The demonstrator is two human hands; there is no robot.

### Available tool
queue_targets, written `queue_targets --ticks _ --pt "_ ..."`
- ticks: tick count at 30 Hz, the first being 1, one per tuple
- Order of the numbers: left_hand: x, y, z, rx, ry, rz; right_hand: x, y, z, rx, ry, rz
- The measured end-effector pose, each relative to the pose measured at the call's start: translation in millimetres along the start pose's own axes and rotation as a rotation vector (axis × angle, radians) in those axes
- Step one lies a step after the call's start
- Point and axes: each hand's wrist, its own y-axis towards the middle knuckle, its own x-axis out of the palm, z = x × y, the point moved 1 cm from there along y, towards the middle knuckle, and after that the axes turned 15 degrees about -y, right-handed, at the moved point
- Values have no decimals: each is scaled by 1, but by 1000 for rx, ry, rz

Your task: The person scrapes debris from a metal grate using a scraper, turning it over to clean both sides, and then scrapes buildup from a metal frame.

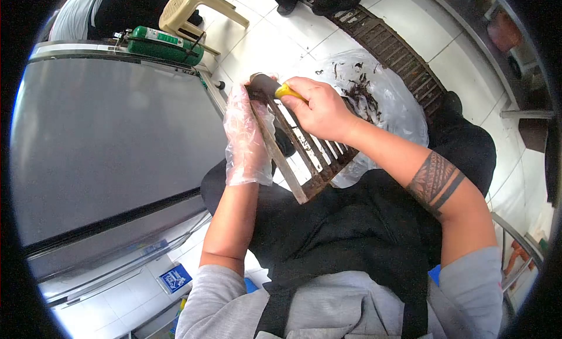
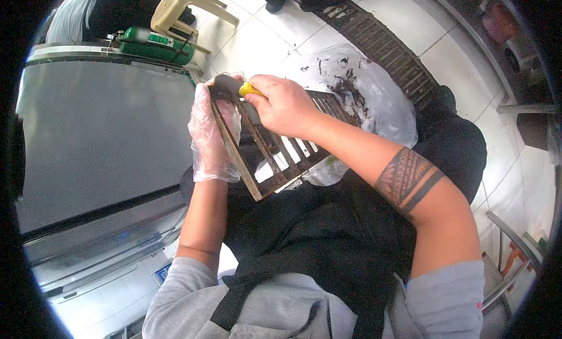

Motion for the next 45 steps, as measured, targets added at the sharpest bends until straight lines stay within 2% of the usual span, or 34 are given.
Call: queue_targets --ticks 8,10,11,13,16,18,19,23,26,29,31,34,38,41,45 --pt "-9 5 -7 -42 -84 39 -4 25 12 -25 164 -80" --pt "-10 4 -6 -23 -33 102 -14 33 11 9 344 -342" --pt "-7 3 -6 -22 -36 100 -21 33 12 188 593 -523" --pt "2 3 -5 -77 -198 127 -26 34 15 198 576 -526" --pt "-3 4 1 -160 -70 163 -28 35 14 175 418 -467" --pt "-4 2 1 -114 -103 110 -40 29 10 -80 -104 -94" --pt "-3 2 1 -65 -136 56 -52 27 -1 90 -104 -177" --pt "-1 6 -2 -113 -200 130 -54 18 -12 -41 -329 -138" --pt "0 9 -8 -73 -351 30 -45 10 -12 -7 -403 -94" --pt "-6 8 -13 -8 -396 -50 -37 -4 -12 16 -400 -76" --pt "-9 10 -13 61 -258 -93 -36 -9 -12 42 -307 -27" --pt "-5 8 -9 -38 -323 -18 -34 -7 -17 -11 -252 51" --pt "3 5 -4 -61 -329 40 -35 -2 -19 -6 -310 17" --pt "-4 7 -8 -39 -304 7 -36 3 -23 -22 -306 -63" --pt "-15 13 -13 2 -176 -78 -31 6 -22 99 -222 -165"
